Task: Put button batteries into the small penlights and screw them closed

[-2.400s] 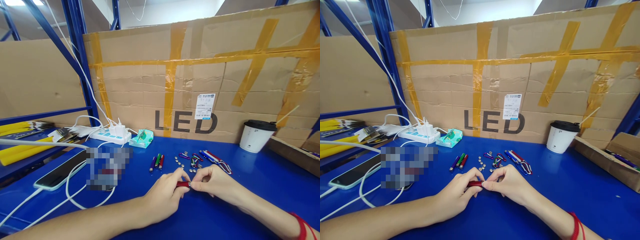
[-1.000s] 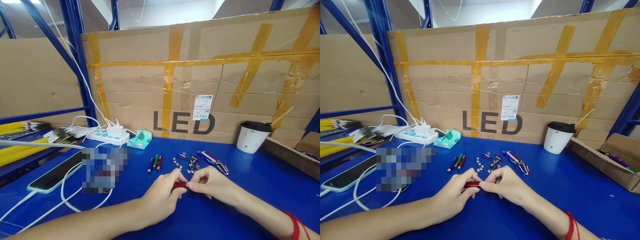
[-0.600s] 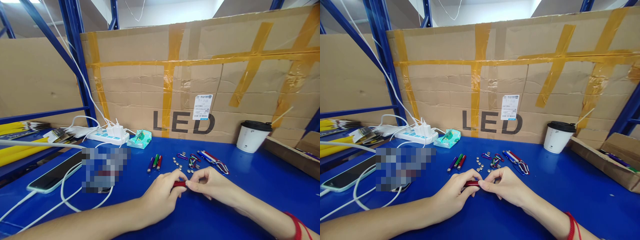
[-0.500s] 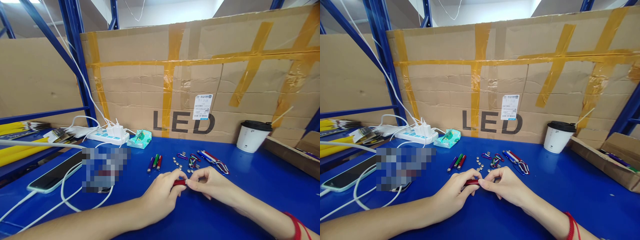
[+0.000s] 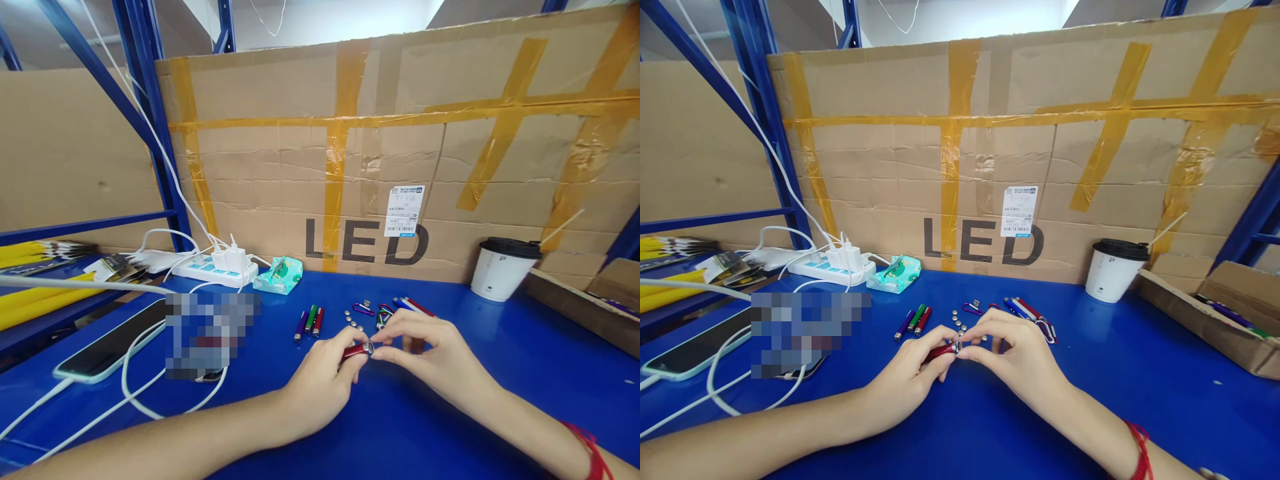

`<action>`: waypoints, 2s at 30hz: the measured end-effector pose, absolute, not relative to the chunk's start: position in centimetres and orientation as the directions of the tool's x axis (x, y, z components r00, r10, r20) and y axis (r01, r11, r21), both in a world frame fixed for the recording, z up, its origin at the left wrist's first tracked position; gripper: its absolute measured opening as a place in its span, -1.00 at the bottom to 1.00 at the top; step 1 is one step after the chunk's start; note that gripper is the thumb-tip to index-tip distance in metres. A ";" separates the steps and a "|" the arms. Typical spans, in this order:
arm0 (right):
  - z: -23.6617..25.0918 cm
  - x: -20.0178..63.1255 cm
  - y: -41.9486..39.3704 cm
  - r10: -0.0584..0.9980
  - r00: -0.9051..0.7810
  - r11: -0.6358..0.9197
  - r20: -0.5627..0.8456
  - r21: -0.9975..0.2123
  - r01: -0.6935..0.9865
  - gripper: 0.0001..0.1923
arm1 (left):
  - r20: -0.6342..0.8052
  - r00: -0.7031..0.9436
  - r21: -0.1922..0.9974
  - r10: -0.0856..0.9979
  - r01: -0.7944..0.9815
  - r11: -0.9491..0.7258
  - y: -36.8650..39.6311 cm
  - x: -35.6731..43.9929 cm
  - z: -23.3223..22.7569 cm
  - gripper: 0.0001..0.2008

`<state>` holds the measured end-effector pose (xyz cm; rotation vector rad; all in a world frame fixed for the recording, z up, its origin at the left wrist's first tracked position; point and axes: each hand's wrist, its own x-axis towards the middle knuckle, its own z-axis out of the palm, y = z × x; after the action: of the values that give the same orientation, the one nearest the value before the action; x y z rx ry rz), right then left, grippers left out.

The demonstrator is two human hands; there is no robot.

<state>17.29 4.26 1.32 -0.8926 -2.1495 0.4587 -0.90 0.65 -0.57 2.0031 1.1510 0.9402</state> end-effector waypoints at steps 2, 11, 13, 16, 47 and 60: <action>1.3 17.4 4.3 0.698 -0.502 0.715 0.511 -0.540 0.444 -0.75 | 0.265 0.370 0.796 0.890 0.437 -0.419 0.6 -0.9 -0.6 -0.86; 1.9 17.2 4.1 0.714 -0.480 0.697 0.510 -0.582 0.419 -0.74 | 0.280 0.389 0.777 0.878 0.446 -0.445 0.6 -1.0 -0.5 -0.86; 1.9 17.2 4.1 0.724 -0.479 0.685 0.496 -0.596 0.418 -0.75 | 0.284 0.392 0.776 0.875 0.443 -0.450 0.5 -1.0 -0.4 -0.84; 1.9 17.2 4.1 0.740 -0.467 0.667 0.483 -0.611 0.426 -0.75 | 0.288 0.395 0.775 0.872 0.439 -0.455 0.5 -0.9 -0.5 -0.83; 1.3 16.5 3.6 0.901 -0.420 0.057 -0.113 -0.927 0.371 -0.63 | 0.219 0.533 0.648 0.818 0.547 -0.530 0.3 -1.4 -0.7 -0.80; 1.4 16.5 3.6 0.882 -0.426 -0.019 -0.204 -0.916 0.400 -0.57 | 0.262 0.449 0.743 0.854 0.471 -0.475 0.5 -1.2 -1.0 -0.89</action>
<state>16.53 3.65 1.42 -1.3323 -1.8209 1.4428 -1.18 0.47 -1.02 2.1161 1.1035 0.8505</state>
